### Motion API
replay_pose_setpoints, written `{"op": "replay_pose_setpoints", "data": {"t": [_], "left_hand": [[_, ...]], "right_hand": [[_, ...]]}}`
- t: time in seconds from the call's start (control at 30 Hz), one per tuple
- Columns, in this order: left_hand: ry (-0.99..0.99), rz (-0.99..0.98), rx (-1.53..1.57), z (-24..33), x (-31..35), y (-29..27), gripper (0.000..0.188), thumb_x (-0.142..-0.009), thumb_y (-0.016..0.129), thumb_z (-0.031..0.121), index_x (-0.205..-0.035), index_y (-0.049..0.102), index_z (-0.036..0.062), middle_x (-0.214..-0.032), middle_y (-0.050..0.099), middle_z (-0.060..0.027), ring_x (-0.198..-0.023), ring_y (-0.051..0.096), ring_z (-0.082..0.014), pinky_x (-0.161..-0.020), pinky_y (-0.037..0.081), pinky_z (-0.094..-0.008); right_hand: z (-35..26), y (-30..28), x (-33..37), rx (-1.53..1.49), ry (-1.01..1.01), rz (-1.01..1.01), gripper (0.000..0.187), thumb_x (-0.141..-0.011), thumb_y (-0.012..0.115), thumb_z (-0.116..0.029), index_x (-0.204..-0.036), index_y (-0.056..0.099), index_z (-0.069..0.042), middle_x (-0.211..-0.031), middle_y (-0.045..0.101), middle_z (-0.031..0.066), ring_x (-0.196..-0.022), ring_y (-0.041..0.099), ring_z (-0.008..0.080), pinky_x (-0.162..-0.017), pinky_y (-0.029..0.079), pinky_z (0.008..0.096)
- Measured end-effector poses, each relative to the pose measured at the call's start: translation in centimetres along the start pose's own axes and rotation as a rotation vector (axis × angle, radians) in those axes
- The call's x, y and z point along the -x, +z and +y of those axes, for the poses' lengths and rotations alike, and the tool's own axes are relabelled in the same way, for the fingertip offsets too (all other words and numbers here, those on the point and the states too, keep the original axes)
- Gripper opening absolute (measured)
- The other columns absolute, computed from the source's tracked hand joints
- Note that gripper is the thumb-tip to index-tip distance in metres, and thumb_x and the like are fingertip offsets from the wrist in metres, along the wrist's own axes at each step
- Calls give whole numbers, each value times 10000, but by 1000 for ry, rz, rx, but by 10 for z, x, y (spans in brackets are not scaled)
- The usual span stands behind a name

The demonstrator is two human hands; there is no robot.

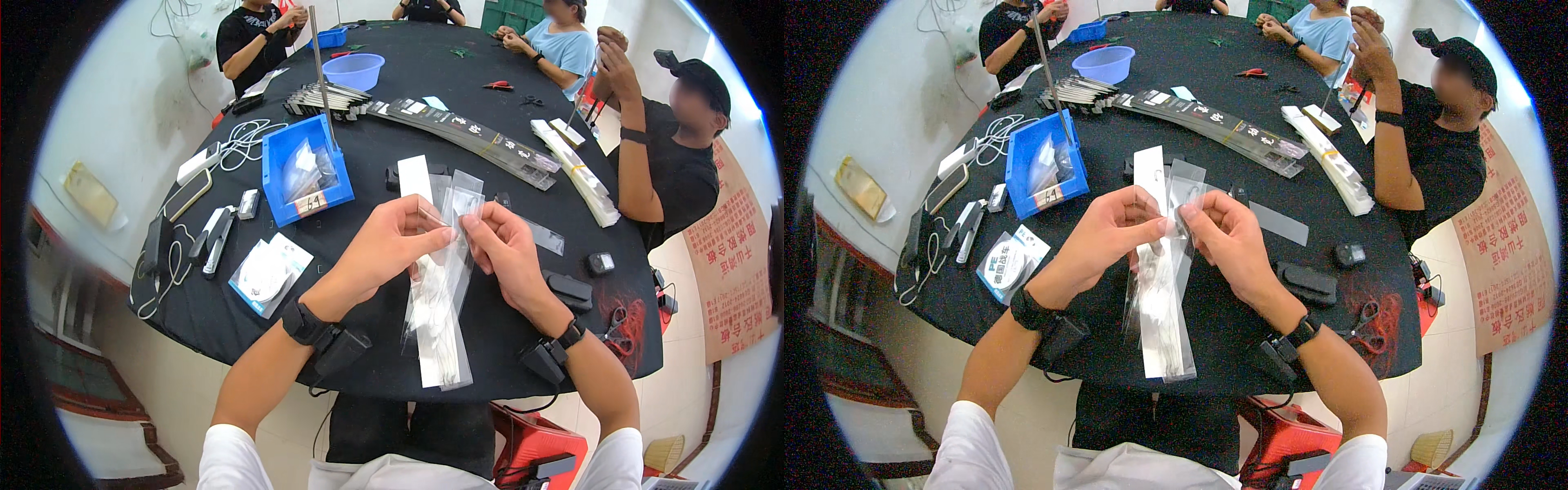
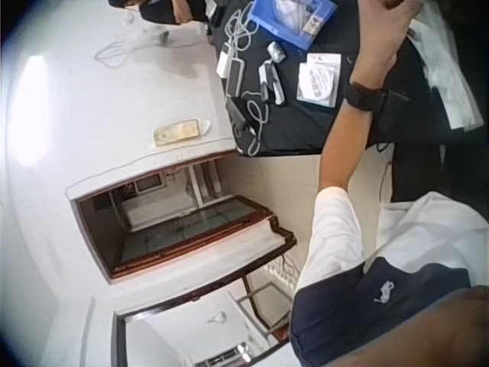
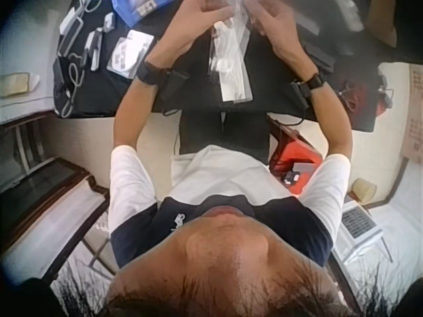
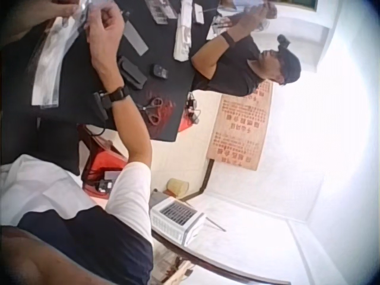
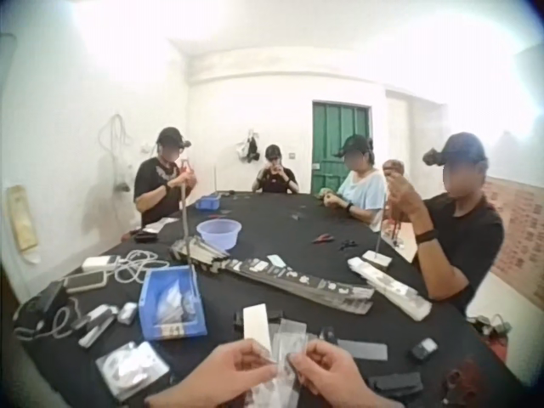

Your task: The person packages fishing hooks by placing them onto a white card, sliding the card into a plastic sleeve, and then sliding a second plastic sleeve over the assembly.

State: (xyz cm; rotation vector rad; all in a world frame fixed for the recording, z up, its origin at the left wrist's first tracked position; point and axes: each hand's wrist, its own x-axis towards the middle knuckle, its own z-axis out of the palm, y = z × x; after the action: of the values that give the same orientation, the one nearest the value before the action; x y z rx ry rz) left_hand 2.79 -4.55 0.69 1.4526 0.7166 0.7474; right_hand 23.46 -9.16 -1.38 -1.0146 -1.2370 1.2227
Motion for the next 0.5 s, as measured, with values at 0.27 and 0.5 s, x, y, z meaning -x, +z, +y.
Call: {"op": "replay_pose_setpoints", "data": {"t": [0.27, 0.5], "left_hand": [[-20, 0, 40, -2, -1, -1, 260, -997, 700, 269, -1045, 632, 22, -889, 704, -53, -748, 641, -77, -530, 506, -246], [16, 16, 15, -2, 0, 0, 242, -1011, 680, 273, -1049, 638, 38, -850, 699, -31, -737, 635, -70, -544, 511, -239]], "right_hand": [[0, 1, 0, -32, -5, 36, 208, -1042, 637, -273, -957, 615, -83, -711, 553, -58, -563, 443, 12, -475, 309, 204], [1, 1, -1, -11, -17, 86, 206, -1041, 639, -270, -952, 620, -85, -706, 547, -57, -552, 438, 13, -476, 312, 201]]}}
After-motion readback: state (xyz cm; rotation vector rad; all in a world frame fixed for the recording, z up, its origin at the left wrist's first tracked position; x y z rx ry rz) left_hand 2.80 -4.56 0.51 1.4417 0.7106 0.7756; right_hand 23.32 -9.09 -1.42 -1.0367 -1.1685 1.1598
